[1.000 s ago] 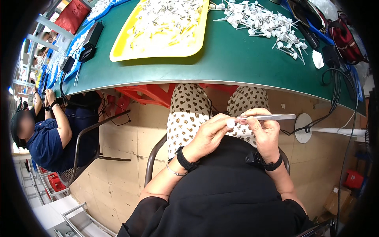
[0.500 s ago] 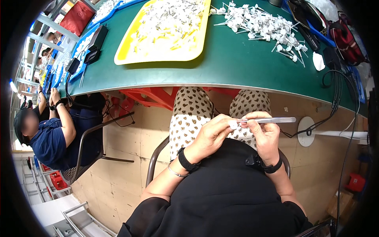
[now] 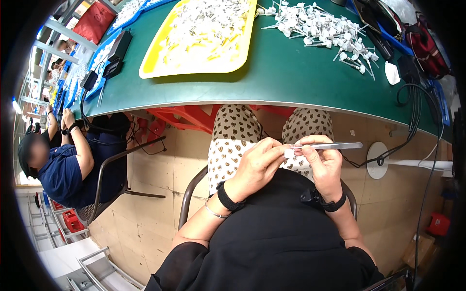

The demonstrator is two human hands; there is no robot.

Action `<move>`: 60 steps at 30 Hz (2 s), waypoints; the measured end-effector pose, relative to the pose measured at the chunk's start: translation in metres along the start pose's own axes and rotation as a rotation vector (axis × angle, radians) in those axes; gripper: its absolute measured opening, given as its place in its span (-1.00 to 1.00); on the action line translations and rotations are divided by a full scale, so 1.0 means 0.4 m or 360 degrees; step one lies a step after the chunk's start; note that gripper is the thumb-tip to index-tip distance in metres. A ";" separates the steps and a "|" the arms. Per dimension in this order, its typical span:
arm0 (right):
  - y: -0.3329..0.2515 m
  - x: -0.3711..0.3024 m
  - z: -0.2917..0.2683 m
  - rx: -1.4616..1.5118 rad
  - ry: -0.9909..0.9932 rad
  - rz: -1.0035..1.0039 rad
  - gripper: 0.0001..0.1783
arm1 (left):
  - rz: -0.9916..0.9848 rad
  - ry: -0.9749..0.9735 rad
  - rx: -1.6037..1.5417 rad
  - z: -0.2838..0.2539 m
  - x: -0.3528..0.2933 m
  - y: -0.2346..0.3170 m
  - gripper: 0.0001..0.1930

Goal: The person repeatedly picks small white plastic components from a yellow tray and the green table, uses tweezers to manipulate and attach parts, then places the assembled units back onto the table. The process is continuous and repetitive throughout the clip.

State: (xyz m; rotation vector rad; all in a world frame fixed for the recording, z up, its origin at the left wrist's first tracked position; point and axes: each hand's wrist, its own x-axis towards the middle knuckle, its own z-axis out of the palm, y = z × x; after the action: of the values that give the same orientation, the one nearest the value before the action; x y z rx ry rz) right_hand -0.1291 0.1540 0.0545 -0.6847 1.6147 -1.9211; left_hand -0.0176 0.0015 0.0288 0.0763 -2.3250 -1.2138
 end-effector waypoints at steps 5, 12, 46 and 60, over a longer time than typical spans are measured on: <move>0.002 0.000 0.004 0.0012 -0.0002 0.0012 -0.88 | -0.0013 0.0004 0.0195 -0.007 0.007 0.017 -0.76; 0.013 -0.002 0.000 -0.0002 -0.0002 0.0054 -0.86 | 0.0013 -0.0004 0.0408 -0.016 0.012 0.027 -0.76; 0.012 0.006 0.007 -0.0531 -0.0059 -0.0578 -0.91 | -0.0337 -0.0082 -0.0358 -0.004 -0.002 0.022 -0.83; 0.003 0.006 0.016 -0.0643 -0.0043 -0.0583 -0.93 | -0.0189 -0.0038 -0.0247 0.005 -0.006 0.007 -0.77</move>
State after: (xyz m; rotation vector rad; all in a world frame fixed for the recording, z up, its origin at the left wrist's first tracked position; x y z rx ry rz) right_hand -0.1264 0.1476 0.0545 -1.2378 1.9931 -1.8208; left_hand -0.0158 0.0054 0.0291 0.1483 -2.2654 -1.4572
